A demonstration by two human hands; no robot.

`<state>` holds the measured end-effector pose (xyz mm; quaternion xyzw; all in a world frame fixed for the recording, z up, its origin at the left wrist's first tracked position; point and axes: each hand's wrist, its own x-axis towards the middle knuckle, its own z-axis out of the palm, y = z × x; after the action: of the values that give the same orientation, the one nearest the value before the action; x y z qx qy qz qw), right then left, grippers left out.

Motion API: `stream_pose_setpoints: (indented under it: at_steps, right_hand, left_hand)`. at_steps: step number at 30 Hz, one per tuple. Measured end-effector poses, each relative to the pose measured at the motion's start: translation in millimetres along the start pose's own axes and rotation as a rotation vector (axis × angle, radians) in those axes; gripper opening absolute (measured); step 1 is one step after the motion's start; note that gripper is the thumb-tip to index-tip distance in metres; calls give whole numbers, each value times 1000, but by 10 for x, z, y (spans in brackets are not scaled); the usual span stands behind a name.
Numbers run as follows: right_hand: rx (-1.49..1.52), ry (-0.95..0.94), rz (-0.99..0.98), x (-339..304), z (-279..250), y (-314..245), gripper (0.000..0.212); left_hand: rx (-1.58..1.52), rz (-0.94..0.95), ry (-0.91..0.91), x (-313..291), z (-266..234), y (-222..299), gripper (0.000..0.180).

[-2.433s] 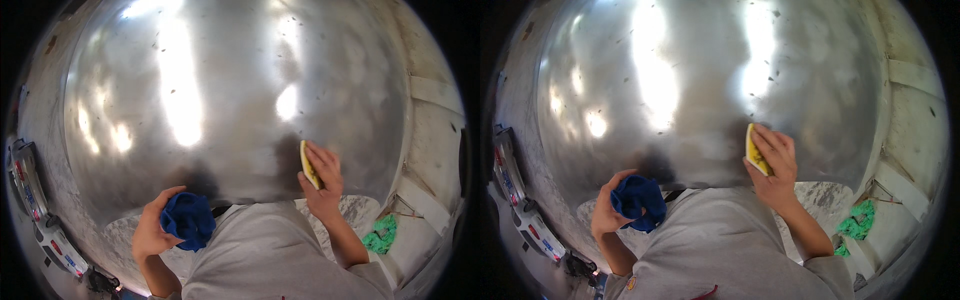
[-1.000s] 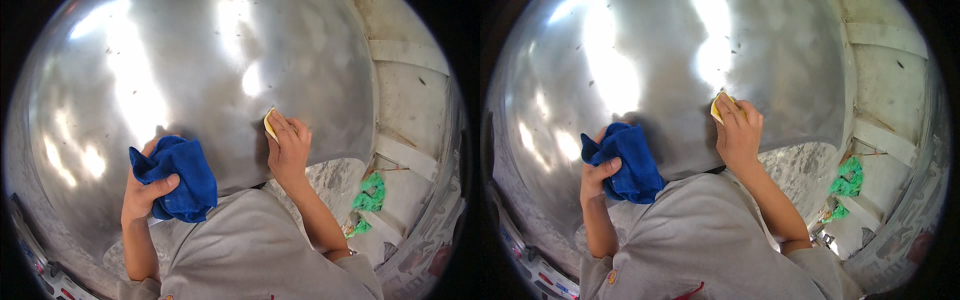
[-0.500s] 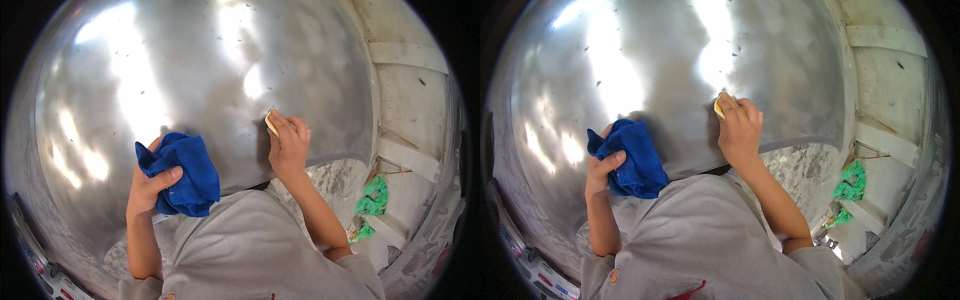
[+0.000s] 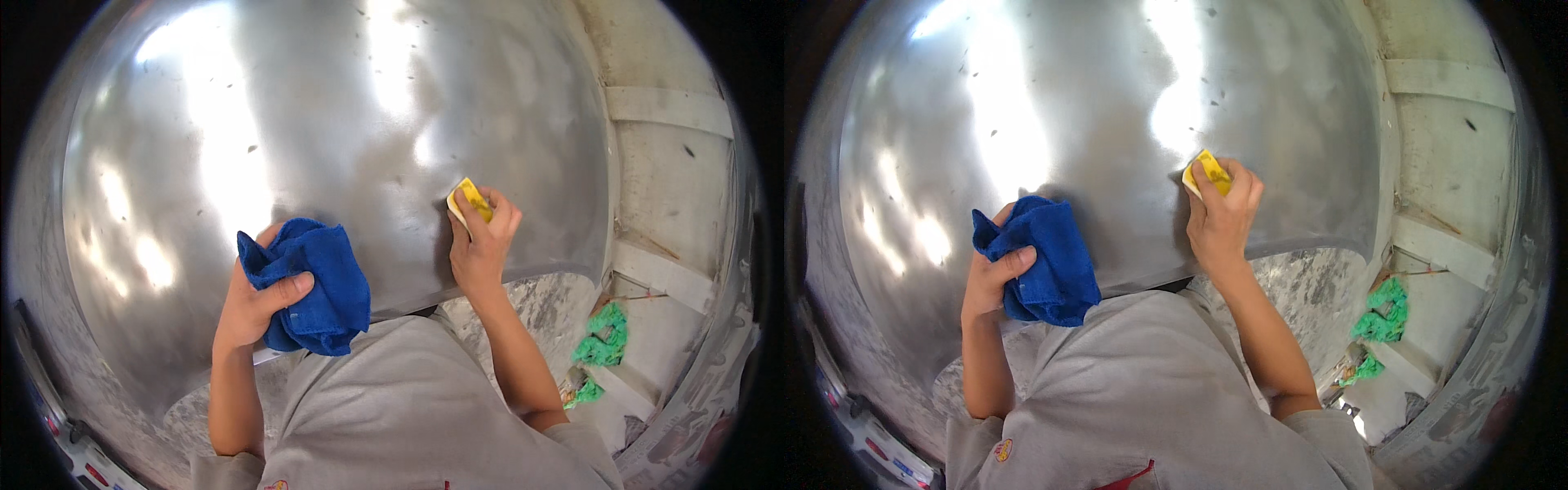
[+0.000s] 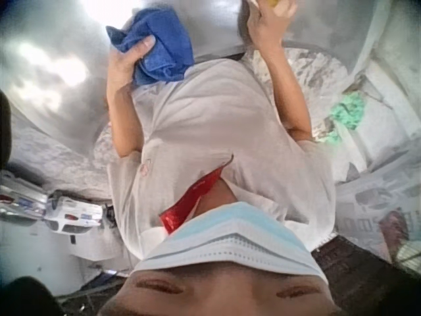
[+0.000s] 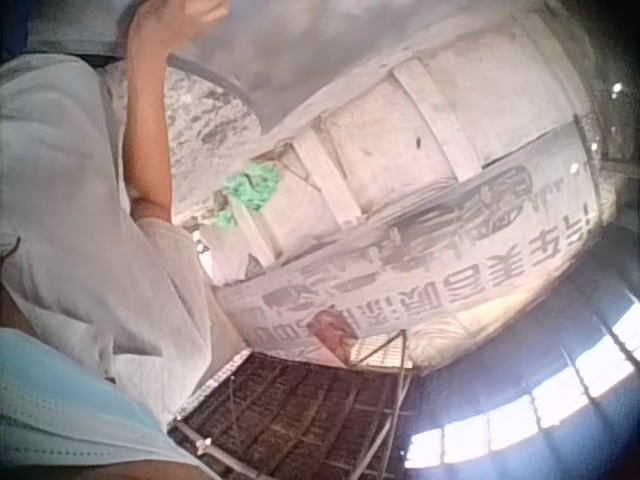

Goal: The person sands a large curved metal panel with a handheld sanding block and wipes the surface with a blue cloth. They repeatedly rub the panel's surface and wipe away residue, focusing on smoothing the metal.

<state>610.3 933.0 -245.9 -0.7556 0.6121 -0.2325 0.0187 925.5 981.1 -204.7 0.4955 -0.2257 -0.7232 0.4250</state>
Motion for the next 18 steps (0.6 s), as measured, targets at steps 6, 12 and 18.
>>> stream_pose_setpoints:
  at_steps: [6,12,18]
  right_hand:
    - [-9,59,-60,-21,-1,17,41]
    - [-61,-19,24,-43,-7,19,38]
    - [-71,-21,44,-21,5,-1,39]
  left_hand:
    - [24,1,-27,24,3,11,69]
    - [1,-63,-51,29,-1,-7,66]
    - [-32,-56,-83,39,-10,1,61]
